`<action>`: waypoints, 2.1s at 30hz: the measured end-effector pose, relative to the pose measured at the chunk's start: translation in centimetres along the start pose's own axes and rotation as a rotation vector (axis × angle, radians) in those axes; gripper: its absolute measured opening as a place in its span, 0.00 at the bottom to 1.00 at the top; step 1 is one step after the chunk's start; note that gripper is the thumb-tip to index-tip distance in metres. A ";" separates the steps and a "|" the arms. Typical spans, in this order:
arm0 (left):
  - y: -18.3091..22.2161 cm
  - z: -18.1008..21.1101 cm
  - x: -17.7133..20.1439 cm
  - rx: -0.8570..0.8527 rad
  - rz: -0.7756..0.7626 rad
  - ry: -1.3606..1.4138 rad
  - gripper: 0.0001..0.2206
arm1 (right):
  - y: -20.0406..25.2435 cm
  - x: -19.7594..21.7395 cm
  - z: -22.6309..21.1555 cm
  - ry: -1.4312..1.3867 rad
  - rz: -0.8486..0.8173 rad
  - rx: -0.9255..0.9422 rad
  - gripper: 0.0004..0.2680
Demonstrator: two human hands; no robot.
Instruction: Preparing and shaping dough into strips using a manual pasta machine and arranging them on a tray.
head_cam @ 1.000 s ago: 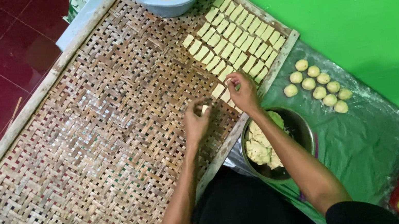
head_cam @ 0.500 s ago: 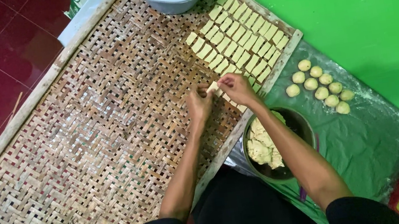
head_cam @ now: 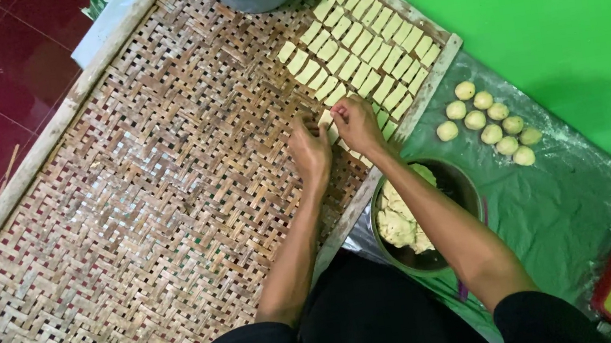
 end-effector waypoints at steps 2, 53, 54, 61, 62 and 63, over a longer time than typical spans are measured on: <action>0.0 0.0 0.0 -0.003 0.001 -0.009 0.14 | -0.2 -0.1 0.0 0.005 -0.002 0.016 0.02; 30.3 8.5 -9.7 0.135 -1.353 0.006 0.38 | 40.6 23.6 -2.6 -0.364 0.628 -0.312 0.10; 31.9 6.7 -10.6 0.176 -1.407 -0.018 0.35 | 42.6 22.6 -2.7 -0.337 0.622 -0.343 0.12; 42.5 0.0 -12.0 0.320 -1.539 -0.052 0.25 | 54.7 23.0 -4.5 -0.181 0.800 -0.385 0.20; 44.6 -0.2 -11.9 0.338 -1.587 -0.017 0.24 | 56.3 22.1 -4.1 -0.175 0.820 -0.386 0.22; 46.3 -0.4 -11.7 0.360 -1.632 0.012 0.24 | 57.7 21.1 -3.6 -0.172 0.841 -0.388 0.24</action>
Point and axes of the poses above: each hand's wrist, its own y-axis away from the middle knuckle, its own x-axis out of the back of the hand, z = x × y, the point moved 6 cm from there along -y, towards the middle knuckle, and after that the axes turned 1 degree about -z, right-handed, at the moved point
